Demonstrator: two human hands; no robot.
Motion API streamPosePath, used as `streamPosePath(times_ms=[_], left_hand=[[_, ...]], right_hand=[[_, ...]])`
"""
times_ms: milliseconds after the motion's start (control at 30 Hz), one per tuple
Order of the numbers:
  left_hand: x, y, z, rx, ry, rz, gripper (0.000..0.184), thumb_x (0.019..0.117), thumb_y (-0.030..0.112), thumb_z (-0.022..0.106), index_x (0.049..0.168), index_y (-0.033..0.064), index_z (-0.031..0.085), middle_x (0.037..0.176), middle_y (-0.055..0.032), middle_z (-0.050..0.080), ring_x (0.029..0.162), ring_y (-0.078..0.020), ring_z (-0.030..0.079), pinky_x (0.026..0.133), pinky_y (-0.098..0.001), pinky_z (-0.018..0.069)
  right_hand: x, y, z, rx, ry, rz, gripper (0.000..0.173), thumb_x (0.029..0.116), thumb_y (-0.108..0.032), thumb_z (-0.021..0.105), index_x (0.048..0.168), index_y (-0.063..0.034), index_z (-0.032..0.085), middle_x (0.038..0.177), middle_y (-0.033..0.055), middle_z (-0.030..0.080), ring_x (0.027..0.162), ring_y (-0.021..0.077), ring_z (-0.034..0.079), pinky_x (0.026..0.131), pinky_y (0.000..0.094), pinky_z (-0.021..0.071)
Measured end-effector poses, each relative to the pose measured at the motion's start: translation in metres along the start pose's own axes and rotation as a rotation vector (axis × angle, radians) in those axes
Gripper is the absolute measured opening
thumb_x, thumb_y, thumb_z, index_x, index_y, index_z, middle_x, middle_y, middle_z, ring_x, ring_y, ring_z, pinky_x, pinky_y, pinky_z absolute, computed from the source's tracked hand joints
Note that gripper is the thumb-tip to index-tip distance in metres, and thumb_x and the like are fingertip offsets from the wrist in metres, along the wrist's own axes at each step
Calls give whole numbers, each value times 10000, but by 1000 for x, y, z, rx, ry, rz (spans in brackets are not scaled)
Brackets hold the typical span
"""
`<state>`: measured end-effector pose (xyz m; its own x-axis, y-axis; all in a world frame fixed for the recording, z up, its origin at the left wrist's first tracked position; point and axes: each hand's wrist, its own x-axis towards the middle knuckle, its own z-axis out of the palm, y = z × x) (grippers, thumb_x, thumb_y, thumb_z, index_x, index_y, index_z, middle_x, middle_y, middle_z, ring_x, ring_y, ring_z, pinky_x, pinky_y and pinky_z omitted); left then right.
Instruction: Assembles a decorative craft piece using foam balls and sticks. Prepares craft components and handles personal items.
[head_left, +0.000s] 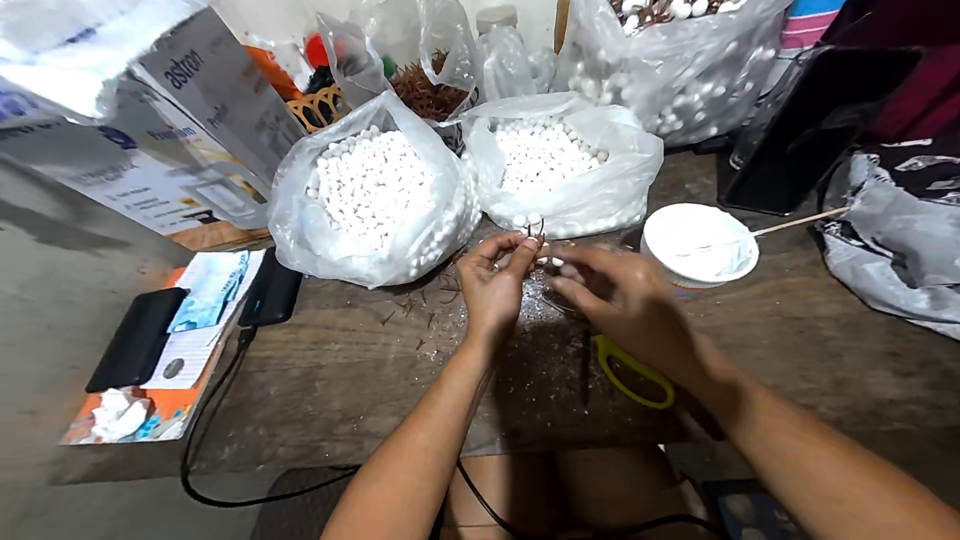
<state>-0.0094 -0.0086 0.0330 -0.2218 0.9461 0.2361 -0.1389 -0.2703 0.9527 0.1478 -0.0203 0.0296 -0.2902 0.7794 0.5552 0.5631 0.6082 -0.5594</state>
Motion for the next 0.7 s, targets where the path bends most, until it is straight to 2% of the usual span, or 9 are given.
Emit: streamPosePath(times_ms=[100, 167, 200, 300, 367, 467, 500, 567, 700], left_hand=[[1, -5, -8, -10, 16, -40, 143, 921, -115, 631, 894, 17, 679, 770, 30, 713, 667, -44, 685, 680, -220, 599], [1, -8, -12, 8, 32, -71, 131, 924, -110, 638, 894, 13, 672, 744, 27, 712, 635, -41, 678, 651, -213, 591], [0, -9, -13, 25, 29, -72, 124, 925, -105, 639, 895, 11, 667, 740, 30, 707, 627, -35, 674, 642, -207, 588], [-1, -11, -15, 72, 5, -25, 103, 918, -99, 649, 889, -2, 667, 755, 34, 697, 625, -18, 662, 637, -194, 584], [-2, -14, -18, 85, -5, 28, 103, 903, -102, 661, 879, -3, 670, 754, 34, 695, 625, -17, 665, 636, -191, 589], [-2, -19, -21, 110, -14, 108, 91, 894, -104, 670, 882, -14, 680, 729, 35, 703, 624, -5, 663, 633, -183, 582], [-3, -20, -22, 124, -24, 134, 81, 896, -103, 668, 889, -23, 679, 737, 31, 698, 630, -1, 659, 637, -178, 579], [-4, -23, -22, 159, -55, 182, 52, 899, -98, 667, 909, -48, 677, 756, 10, 693, 639, 1, 655, 641, -171, 579], [-4, -27, -22, 250, -84, 288, 34, 882, -83, 674, 904, -62, 689, 757, -5, 681, 627, 41, 606, 611, -127, 530]], right_hand=[[-35, 5, -26, -278, -141, -37, 330, 905, -328, 648, 999, -29, 751, 840, 151, 696, 748, 348, 695, 619, 521, 549], [-53, 5, -33, -364, -230, 10, 339, 843, -256, 706, 1064, 0, 738, 873, 222, 694, 761, 451, 696, 594, 593, 540], [-59, 7, -32, -386, -230, 1, 365, 821, -242, 709, 1090, 4, 729, 875, 234, 696, 741, 461, 699, 558, 585, 537], [-64, 13, -28, -347, -196, -29, 358, 808, -235, 676, 1075, -2, 726, 833, 192, 695, 679, 391, 694, 528, 514, 535], [-62, 17, -28, -259, -145, 16, 336, 782, -214, 661, 1045, -17, 729, 769, 131, 675, 597, 265, 649, 515, 425, 518], [-64, 21, -30, -46, 18, 142, 362, 815, -244, 680, 1103, -27, 709, 816, -4, 663, 652, -31, 572, 583, 137, 482], [-63, 22, -29, 67, 63, 131, 379, 832, -202, 698, 1142, 16, 686, 861, -23, 658, 706, -99, 562, 634, 65, 478], [-59, 23, -21, 140, 129, 46, 421, 831, -139, 721, 1181, 86, 666, 904, 40, 684, 762, -94, 571, 702, 58, 478], [-47, 18, -11, -38, 94, -11, 606, 810, -403, 756, 1237, 22, 693, 948, 111, 722, 784, 22, 605, 722, 184, 495]])
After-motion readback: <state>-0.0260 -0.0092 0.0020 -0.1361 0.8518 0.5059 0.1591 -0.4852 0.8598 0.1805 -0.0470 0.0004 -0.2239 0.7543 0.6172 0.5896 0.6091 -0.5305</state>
